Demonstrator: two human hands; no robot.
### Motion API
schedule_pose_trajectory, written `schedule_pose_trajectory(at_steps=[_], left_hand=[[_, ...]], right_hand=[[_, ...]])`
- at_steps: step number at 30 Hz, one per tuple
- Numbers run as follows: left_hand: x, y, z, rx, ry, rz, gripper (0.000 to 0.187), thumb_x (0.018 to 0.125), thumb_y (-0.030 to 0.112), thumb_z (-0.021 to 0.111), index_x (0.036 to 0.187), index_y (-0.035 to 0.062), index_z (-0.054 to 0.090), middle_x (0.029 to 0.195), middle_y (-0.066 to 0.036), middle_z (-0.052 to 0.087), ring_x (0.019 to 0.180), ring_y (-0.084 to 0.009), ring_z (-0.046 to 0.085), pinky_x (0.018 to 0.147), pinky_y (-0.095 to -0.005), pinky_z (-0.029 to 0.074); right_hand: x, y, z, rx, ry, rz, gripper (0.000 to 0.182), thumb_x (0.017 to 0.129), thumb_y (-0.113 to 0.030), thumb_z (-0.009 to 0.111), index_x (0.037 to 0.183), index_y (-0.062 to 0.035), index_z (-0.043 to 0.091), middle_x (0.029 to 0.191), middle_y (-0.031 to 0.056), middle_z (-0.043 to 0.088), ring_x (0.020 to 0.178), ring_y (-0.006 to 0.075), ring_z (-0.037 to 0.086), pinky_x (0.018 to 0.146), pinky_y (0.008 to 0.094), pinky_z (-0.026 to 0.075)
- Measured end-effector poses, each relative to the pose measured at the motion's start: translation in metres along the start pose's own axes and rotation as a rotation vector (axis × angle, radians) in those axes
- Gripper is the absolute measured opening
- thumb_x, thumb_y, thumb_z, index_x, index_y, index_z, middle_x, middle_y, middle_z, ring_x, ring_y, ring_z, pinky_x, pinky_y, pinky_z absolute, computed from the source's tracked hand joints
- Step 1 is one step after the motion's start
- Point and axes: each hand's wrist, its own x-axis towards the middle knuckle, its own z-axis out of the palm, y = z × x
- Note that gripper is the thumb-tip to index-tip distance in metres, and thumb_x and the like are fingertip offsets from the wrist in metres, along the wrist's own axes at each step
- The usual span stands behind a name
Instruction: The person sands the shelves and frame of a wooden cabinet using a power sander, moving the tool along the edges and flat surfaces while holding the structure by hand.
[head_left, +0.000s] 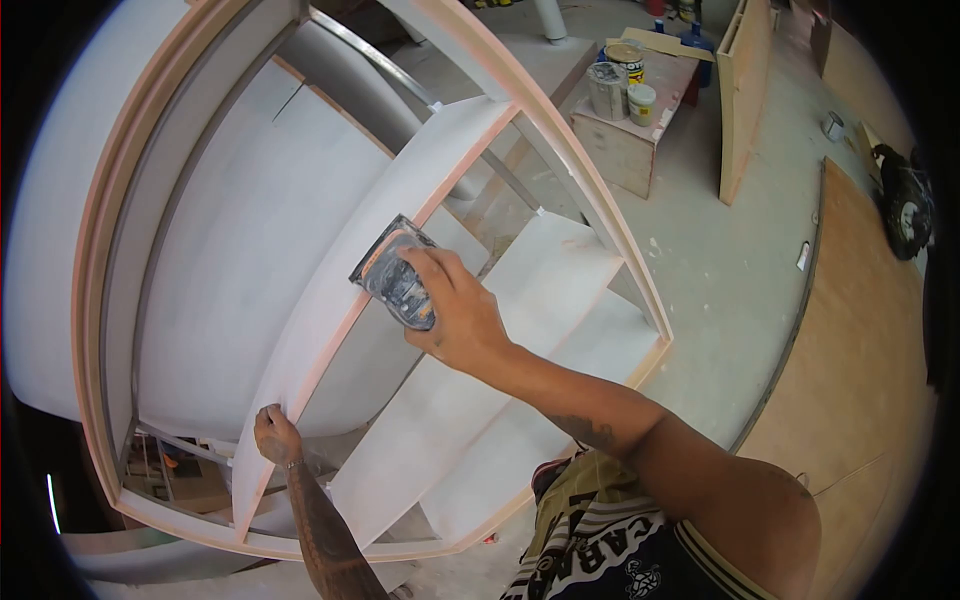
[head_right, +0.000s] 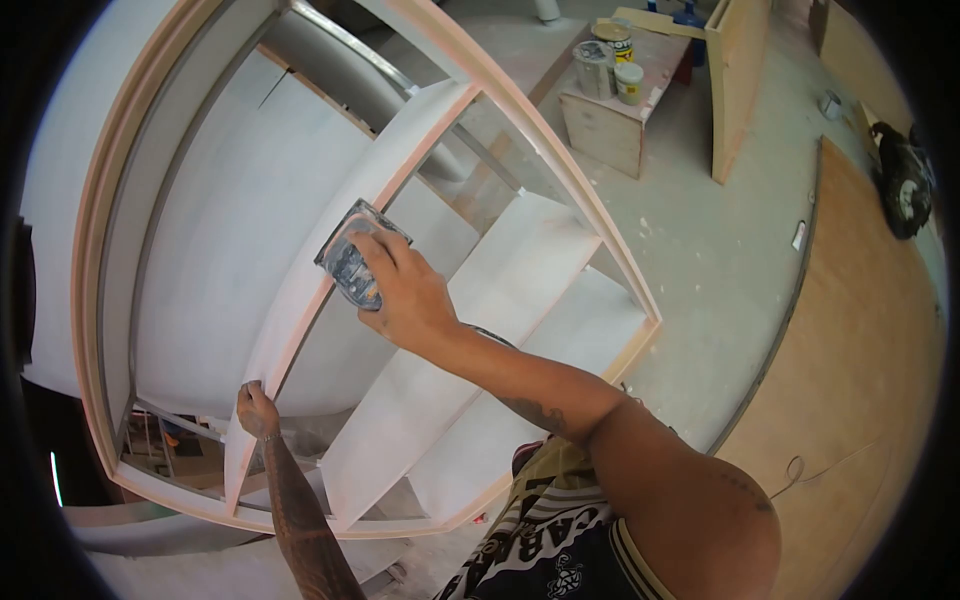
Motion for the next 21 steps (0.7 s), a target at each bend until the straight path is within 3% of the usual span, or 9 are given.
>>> schedule_pose_trajectory(at_steps=[4, 9, 15, 21], left_hand=[[0.001, -0.006, 0.004, -0.024, 0.001, 0.047, 0.036, 0.092, 0.032, 0.053, 0.094, 0.0044, 0.076, 0.094, -0.018, 0.073, 0.090, -0.0379, 0.068, 0.080, -0.0461, 0.051], [0.000, 0.002, 0.000, -0.051, -0.017, -0.002, 0.038, 0.093, 0.032, 0.051, 0.095, 0.0036, 0.076, 0.095, -0.018, 0.073, 0.089, -0.0375, 0.068, 0.082, -0.0455, 0.051], [0.002, -0.004, 0.003, -0.044, -0.025, -0.005, 0.038, 0.094, 0.033, 0.050, 0.095, 0.0040, 0.076, 0.094, -0.018, 0.073, 0.089, -0.0376, 0.067, 0.082, -0.0464, 0.051], [0.003, -0.005, 0.003, -0.004, -0.015, 0.032, 0.038, 0.095, 0.033, 0.050, 0.096, 0.0041, 0.075, 0.095, -0.018, 0.073, 0.089, -0.0382, 0.067, 0.082, -0.0468, 0.051]], right_hand=[[0.025, 0.021, -0.030, -0.015, 0.089, 0.065, 0.084, 0.066, -0.012, 0.080, 0.142, -0.0153, 0.045, 0.129, 0.0144, 0.050, 0.116, 0.0409, 0.056, 0.093, 0.0463, 0.051], [0.069, 0.064, -0.081, -0.109, 0.281, -0.061, 0.083, 0.063, -0.017, 0.083, 0.139, -0.0151, 0.048, 0.123, 0.0174, 0.055, 0.112, 0.0412, 0.058, 0.094, 0.0459, 0.050], [0.106, 0.094, -0.124, -0.137, 0.327, -0.090, 0.082, 0.062, -0.021, 0.084, 0.136, -0.0138, 0.052, 0.121, 0.0193, 0.059, 0.112, 0.0390, 0.060, 0.095, 0.0436, 0.050], [0.119, 0.106, -0.151, -0.111, 0.230, -0.064, 0.082, 0.062, -0.020, 0.084, 0.137, -0.0137, 0.052, 0.125, 0.0173, 0.060, 0.113, 0.0372, 0.061, 0.097, 0.0424, 0.049]])
